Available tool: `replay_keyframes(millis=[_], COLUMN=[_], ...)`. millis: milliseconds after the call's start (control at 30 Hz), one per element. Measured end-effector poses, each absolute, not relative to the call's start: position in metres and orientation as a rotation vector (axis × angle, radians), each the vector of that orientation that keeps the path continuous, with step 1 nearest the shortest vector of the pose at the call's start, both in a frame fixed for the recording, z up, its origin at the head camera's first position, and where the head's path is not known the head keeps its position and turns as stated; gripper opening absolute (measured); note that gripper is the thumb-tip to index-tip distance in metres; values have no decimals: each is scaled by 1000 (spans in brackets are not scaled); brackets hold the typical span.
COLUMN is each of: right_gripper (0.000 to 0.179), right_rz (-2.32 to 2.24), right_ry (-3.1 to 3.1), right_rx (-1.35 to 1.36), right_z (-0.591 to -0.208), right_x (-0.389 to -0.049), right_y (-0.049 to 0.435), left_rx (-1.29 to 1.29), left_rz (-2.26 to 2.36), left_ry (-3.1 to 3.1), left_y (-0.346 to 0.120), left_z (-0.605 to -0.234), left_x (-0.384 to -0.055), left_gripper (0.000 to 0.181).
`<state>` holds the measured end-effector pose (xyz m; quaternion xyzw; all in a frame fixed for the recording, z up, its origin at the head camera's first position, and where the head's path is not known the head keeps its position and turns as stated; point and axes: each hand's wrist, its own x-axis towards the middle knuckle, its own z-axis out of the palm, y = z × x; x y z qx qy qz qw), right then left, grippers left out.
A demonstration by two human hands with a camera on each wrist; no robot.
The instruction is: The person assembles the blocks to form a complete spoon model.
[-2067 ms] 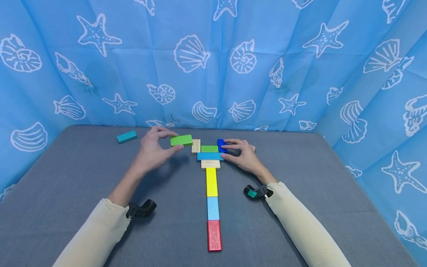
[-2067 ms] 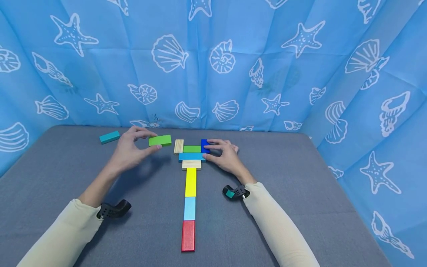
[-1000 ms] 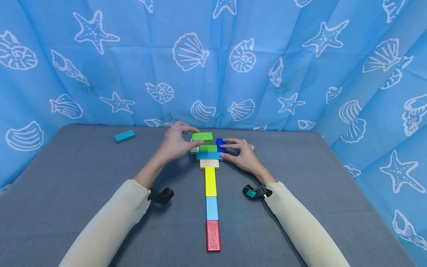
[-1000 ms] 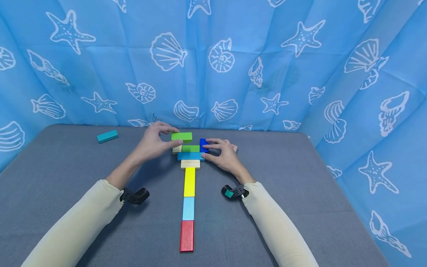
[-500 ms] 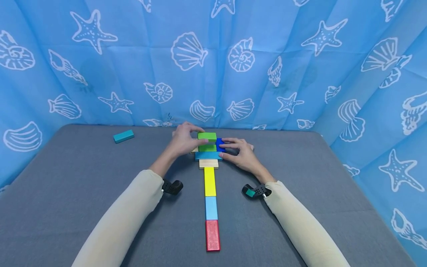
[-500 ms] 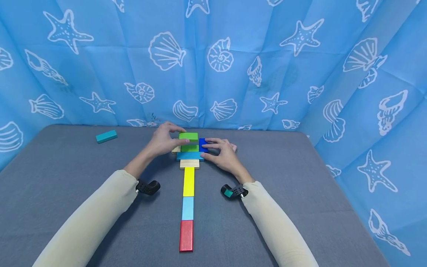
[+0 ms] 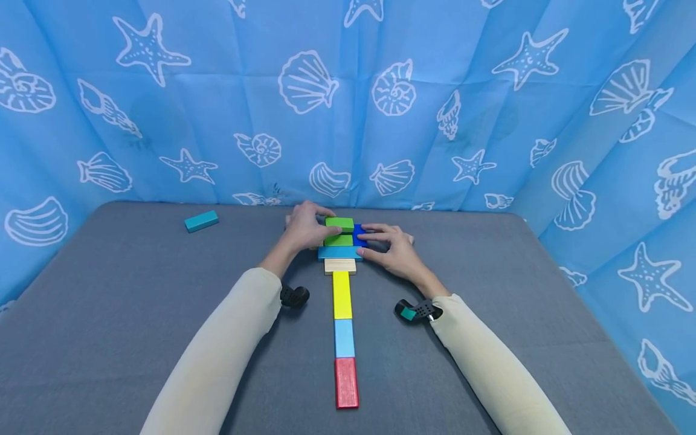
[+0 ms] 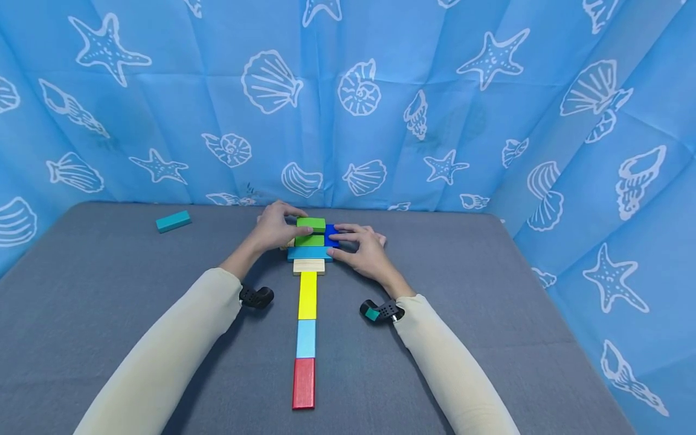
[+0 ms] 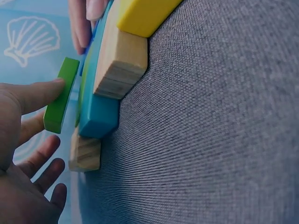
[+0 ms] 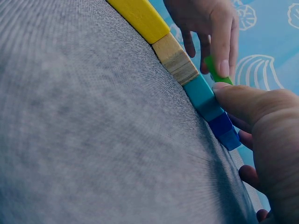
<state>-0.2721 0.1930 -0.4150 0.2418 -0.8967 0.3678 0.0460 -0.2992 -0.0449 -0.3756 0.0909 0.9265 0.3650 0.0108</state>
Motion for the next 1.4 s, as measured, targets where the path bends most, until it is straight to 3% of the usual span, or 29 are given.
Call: replay_keyframes(millis=[933,1400], right_gripper=[42,42], right_rz=[1121,1133], right_ry=[-2748,-2746], right_rx=[721,720], right_z=[-415,-415], right_x=[-271,-271], right_y=[193,192], left_rx=[237,317], left_rz=[1033,1038], left_ry=[2819,2856], left_y=[-47,-51], left_z=[-384,-386], left_x=[-307,-302], left_gripper=[38,48])
